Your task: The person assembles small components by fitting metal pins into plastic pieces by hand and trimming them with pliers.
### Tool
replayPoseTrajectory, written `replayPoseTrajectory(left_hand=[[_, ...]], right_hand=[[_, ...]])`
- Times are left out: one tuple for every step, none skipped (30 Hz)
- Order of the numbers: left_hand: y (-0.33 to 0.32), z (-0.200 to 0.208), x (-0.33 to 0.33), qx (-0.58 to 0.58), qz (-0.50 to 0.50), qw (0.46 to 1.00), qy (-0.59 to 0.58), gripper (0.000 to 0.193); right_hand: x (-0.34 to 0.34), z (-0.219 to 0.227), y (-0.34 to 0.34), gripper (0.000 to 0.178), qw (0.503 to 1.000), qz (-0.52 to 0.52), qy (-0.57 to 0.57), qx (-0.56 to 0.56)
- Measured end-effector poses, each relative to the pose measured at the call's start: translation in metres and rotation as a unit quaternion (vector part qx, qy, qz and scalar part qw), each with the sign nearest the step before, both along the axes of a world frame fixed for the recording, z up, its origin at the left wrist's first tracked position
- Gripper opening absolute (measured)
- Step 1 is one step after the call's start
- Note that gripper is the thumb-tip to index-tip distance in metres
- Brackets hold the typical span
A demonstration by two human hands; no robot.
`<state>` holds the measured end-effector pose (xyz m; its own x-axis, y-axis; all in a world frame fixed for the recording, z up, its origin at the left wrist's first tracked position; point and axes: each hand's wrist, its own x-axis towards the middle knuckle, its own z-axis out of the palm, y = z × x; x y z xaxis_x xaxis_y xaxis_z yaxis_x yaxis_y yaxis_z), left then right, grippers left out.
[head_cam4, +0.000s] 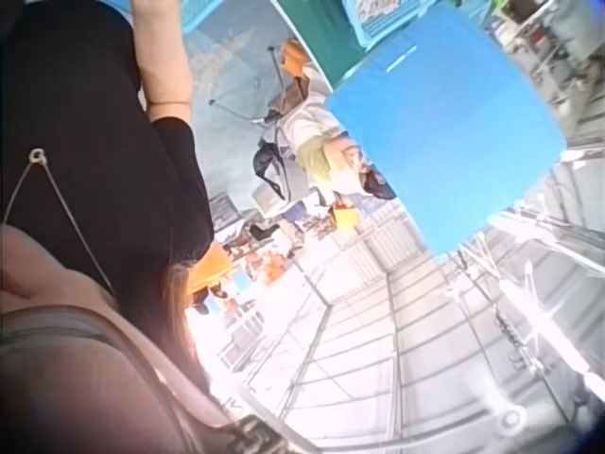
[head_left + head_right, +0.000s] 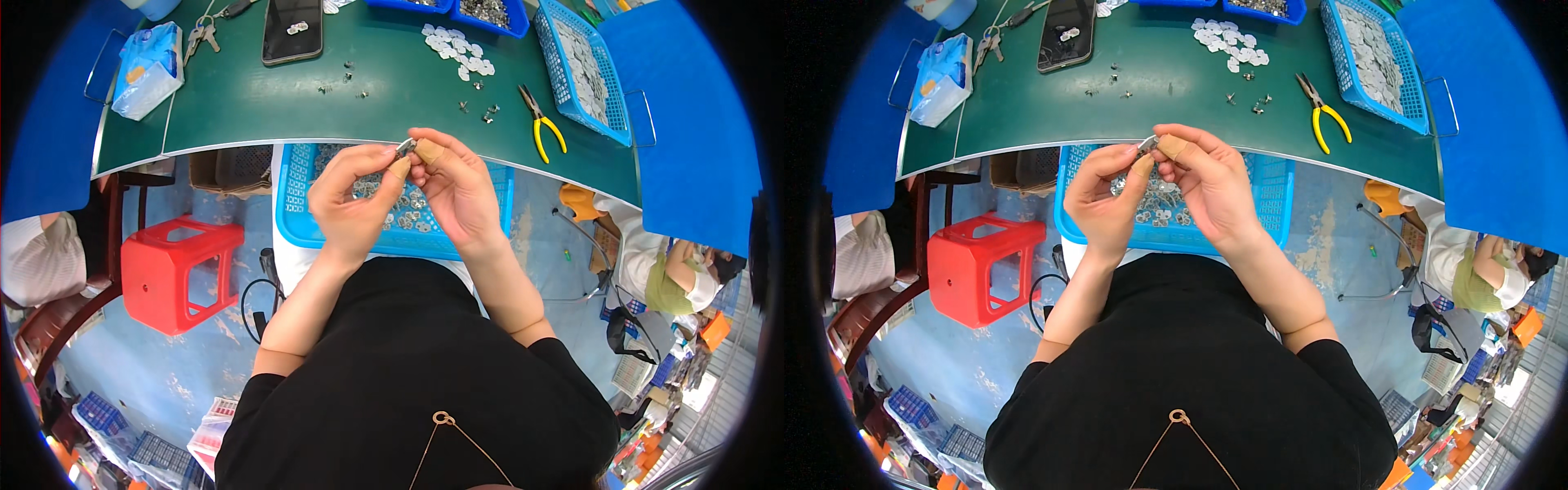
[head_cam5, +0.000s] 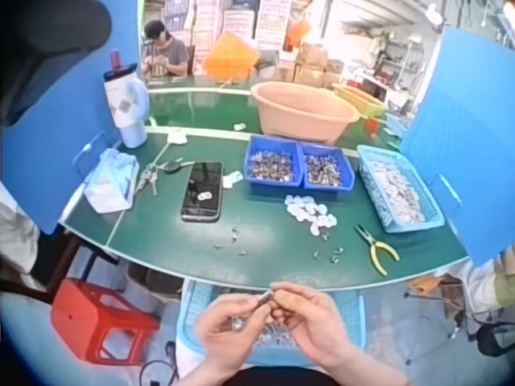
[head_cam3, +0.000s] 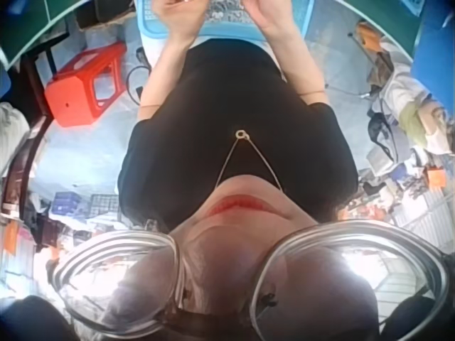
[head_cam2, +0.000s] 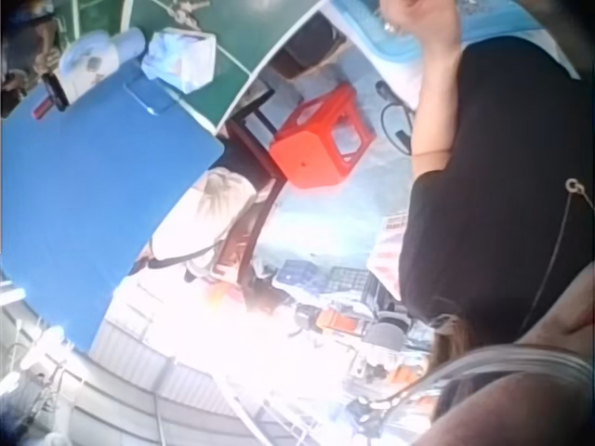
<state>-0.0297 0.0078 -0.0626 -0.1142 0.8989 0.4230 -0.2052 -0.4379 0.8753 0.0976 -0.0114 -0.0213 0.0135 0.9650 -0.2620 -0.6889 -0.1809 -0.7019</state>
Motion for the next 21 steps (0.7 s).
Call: replayPoseTrajectory(left_hand=[[-0.0003, 0.0011, -0.0003, 0.013, 0.003, 1.0, 0.015, 0.017], [-0.0003, 0.002, -0.0004, 0.027, 0.006, 0.999, 0.03, 0.017], [-0.0001, 0.0027, -0.0008, 0.027, 0.006, 0.999, 0.03, 0.017], [0.0001, 0.0033, -0.0014, 0.039, 0.01, 0.998, 0.044, 0.016], [0.0003, 0.0037, -0.0017, 0.051, 0.014, 0.997, 0.059, 0.016], [0.0002, 0.0041, -0.0015, 0.051, 0.014, 0.997, 0.059, 0.016], [0.0, 0.0044, -0.0013, 0.05, 0.015, 0.997, 0.061, 0.016], [0.0, 0.0047, -0.0012, 0.049, 0.017, 0.997, 0.064, 0.016], [-0.0001, 0.0046, -0.0009, 0.05, 0.017, 0.997, 0.064, 0.016], [-0.0002, 0.0042, -0.0004, 0.051, 0.022, 0.996, 0.064, 0.016], [-0.0003, 0.0038, -0.0001, 0.052, 0.027, 0.996, 0.065, 0.016], [-0.0002, 0.0037, 0.0, 0.053, 0.027, 0.996, 0.065, 0.016], [0.0, 0.0037, 0.0001, 0.057, 0.029, 0.995, 0.07, 0.016], [0.0001, 0.0037, 0.0001, 0.061, 0.031, 0.995, 0.076, 0.017], [0.0003, 0.0046, -0.0002, 0.062, 0.031, 0.995, 0.076, 0.017], [0.0006, 0.0064, -0.0008, 0.073, 0.034, 0.993, 0.088, 0.017], [0.0009, 0.0074, -0.0013, 0.085, 0.037, 0.991, 0.101, 0.017], [0.0011, 0.0075, -0.0017, 0.085, 0.038, 0.991, 0.101, 0.017], [0.0014, 0.0075, -0.0019, 0.09, 0.041, 0.989, 0.11, 0.017], [0.0015, 0.0076, -0.0022, 0.094, 0.045, 0.987, 0.118, 0.016], [0.0015, 0.0082, -0.0028, 0.094, 0.046, 0.987, 0.118, 0.016]], right_hand=[[-0.0007, 0.0007, -0.0001, 0.023, 1.0, -0.011, -0.006, -0.003], [-0.0006, 0.0005, 0.0001, 0.023, 1.0, -0.011, -0.005, -0.002], [-0.0002, -0.0002, 0.0005, 0.022, 1.0, -0.01, -0.004, 0.001], [0.0002, -0.0008, 0.0007, 0.02, 1.0, -0.009, -0.004, 0.004], [0.0003, -0.0014, 0.0011, 0.02, 1.0, -0.008, -0.004, 0.005], [0.0002, -0.0019, 0.0015, 0.019, 1.0, -0.009, -0.002, 0.011], [0.0003, -0.0024, 0.0015, 0.018, 1.0, -0.009, -0.001, 0.017], [0.0004, -0.0027, 0.0013, 0.018, 1.0, -0.009, 0.0, 0.017], [0.0007, -0.0031, 0.0012, 0.018, 1.0, -0.006, 0.0, 0.016], [0.0009, -0.0031, 0.0011, 0.017, 1.0, -0.003, 0.001, 0.014], [0.0004, -0.0024, 0.001, 0.017, 1.0, -0.003, 0.001, 0.015], [-0.0005, -0.0013, 0.0011, 0.017, 1.0, -0.007, -0.001, 0.009], [-0.0011, -0.0006, 0.0011, 0.016, 1.0, -0.012, -0.003, 0.004], [-0.0013, -0.0009, 0.0009, 0.016, 1.0, -0.012, -0.003, 0.004], [-0.0015, -0.0014, 0.0007, 0.016, 1.0, -0.011, -0.01, 0.006], [-0.0016, -0.0016, 0.0005, 0.016, 1.0, -0.01, -0.018, 0.007], [-0.0017, -0.0012, 0.0004, 0.016, 1.0, -0.009, -0.018, 0.008], [-0.0016, -0.0005, 0.0004, 0.016, 1.0, -0.004, -0.02, -0.006], [-0.0014, 0.0, 0.0003, 0.016, 1.0, 0.001, -0.023, -0.02], [-0.0006, -0.0006, 0.0001, 0.016, 1.0, 0.001, -0.023, -0.02], [0.0008, -0.0022, 0.0001, 0.016, 0.999, 0.019, -0.015, -0.028]])
